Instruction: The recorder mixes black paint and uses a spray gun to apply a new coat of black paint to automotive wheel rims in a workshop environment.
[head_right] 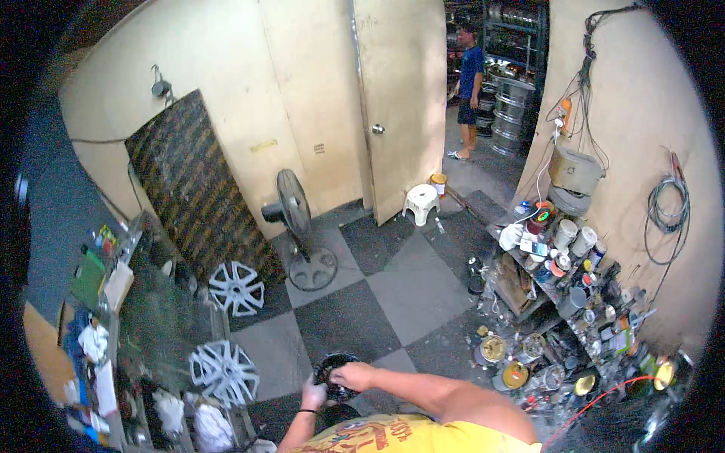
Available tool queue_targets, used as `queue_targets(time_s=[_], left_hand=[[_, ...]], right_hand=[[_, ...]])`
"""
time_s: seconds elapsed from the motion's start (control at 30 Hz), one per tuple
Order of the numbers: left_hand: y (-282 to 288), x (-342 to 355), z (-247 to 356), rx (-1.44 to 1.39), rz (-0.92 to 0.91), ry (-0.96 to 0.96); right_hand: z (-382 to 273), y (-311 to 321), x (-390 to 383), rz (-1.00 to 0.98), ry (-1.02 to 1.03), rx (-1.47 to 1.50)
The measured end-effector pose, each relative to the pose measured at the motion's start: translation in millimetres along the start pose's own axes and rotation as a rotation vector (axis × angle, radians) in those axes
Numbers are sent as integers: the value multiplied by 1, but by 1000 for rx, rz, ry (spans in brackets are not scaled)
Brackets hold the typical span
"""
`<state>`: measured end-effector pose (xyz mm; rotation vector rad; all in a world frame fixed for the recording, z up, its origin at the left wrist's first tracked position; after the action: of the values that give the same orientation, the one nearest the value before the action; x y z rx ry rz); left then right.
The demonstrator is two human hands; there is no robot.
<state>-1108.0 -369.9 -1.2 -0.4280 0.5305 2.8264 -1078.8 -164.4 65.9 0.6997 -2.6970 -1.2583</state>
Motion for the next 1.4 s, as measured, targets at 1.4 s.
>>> queue_targets(time_s=[1.4], left_hand=[[-64,176,68,552,-1008,-295]], right_hand=[[-27,-67,28,844,-913,223]])
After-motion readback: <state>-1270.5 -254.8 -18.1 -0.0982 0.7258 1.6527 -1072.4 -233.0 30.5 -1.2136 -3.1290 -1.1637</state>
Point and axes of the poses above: each hand's wrist, its own x-axis towards the middle knuckle, its own y-axis out of the back of the hand, z = x × y, the point moved 1 cm from there along x, towards the middle knuckle, and after that the axes turned 6 degrees about -x, right-handed, at the moved point
